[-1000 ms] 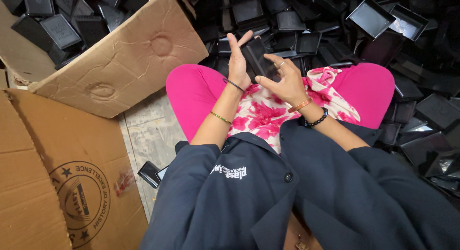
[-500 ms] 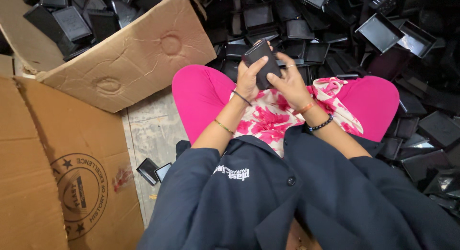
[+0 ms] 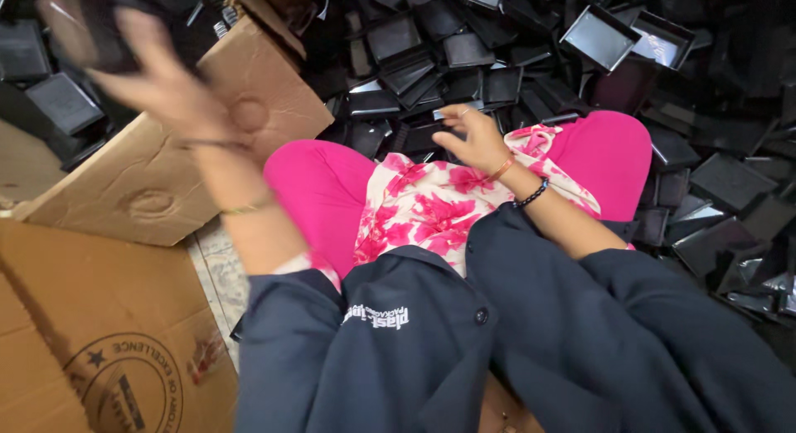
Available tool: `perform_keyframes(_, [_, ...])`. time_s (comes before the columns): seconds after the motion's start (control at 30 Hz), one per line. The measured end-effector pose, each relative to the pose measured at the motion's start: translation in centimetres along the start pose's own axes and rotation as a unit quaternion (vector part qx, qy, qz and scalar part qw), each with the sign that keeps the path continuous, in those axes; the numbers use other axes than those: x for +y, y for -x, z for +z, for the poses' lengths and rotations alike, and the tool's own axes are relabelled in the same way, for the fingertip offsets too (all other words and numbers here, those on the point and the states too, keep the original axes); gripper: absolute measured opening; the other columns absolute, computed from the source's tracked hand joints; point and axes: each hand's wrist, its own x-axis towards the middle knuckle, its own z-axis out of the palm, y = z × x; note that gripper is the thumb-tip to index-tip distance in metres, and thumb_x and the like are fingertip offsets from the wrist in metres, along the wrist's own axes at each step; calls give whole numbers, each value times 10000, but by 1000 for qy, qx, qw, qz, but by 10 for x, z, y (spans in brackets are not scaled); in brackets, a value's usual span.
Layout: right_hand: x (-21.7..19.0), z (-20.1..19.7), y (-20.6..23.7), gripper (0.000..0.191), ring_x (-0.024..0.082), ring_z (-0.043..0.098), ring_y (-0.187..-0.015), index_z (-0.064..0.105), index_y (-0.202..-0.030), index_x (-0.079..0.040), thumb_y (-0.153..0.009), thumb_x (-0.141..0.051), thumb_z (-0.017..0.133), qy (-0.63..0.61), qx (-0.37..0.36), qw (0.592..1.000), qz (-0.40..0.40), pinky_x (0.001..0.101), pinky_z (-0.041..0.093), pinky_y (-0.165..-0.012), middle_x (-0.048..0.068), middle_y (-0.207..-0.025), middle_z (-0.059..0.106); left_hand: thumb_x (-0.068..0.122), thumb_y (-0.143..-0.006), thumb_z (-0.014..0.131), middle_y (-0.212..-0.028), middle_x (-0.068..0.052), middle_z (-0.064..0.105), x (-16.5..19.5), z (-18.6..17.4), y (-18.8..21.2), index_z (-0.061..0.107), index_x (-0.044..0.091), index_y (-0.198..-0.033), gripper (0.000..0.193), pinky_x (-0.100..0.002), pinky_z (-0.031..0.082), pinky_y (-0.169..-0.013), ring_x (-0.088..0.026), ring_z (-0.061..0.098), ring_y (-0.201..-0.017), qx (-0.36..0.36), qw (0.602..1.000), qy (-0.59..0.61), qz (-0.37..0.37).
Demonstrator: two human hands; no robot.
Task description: The person sits cross-legged on the floor and repeatedly picks up small black plastic parts from a pile, turns them over in both hands, and places them into a cardboard box. The action is continuous and repetitive, with no other tools or objects involved.
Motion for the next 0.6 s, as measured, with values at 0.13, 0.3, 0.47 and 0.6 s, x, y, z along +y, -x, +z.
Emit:
perform_keyframes(0.13, [13, -34, -15, 425, 256, 746, -999, 677, -1206, 26, -886, -219, 810, 86, 45, 995, 33, 346, 588, -859, 171, -1116, 727, 398, -1001, 887, -1671, -208, 195, -25, -24, -74, 176, -16, -1605, 1021, -414, 155, -1351, -346, 220, -1578, 174, 881, -411, 158])
perform_keyframes(0.3, [32, -73, -67, 310, 305, 731, -936, 706, -1172, 5, -916, -144, 800, 167, 127, 978, 11, 385, 586, -833, 188, -1072, 717, 135, -1028, 695, -1585, -242, 428, -37, 78, 72, 408, -70, -1523, 609, -478, 232, -1287, -396, 345, -1518, -115, 934, -331, 74])
perform_keyframes(0.47, [52, -114, -120, 348, 413, 609, -988, 672, -1165, 30, -841, -74, 748, 416, 195, 882, -100, 475, 495, -853, 229, -1110, 654, 120, -840, 734, -1428, -230, 543, -22, 185, 197, 629, 71, -1199, 378, -502, 366, -1193, -406, 474, -1389, -379, 913, -139, 47])
perform_keyframes(0.6, [64, -125, -142, 174, 343, 619, -1036, 647, -1096, -24, -942, -46, 724, 577, 144, 802, -49, 488, 479, -914, 143, -1055, 657, 145, -780, 769, -1414, -197, 557, -30, 251, 227, 605, 44, -1243, 501, -511, 354, -1113, -386, 476, -1367, -523, 835, -148, 86])
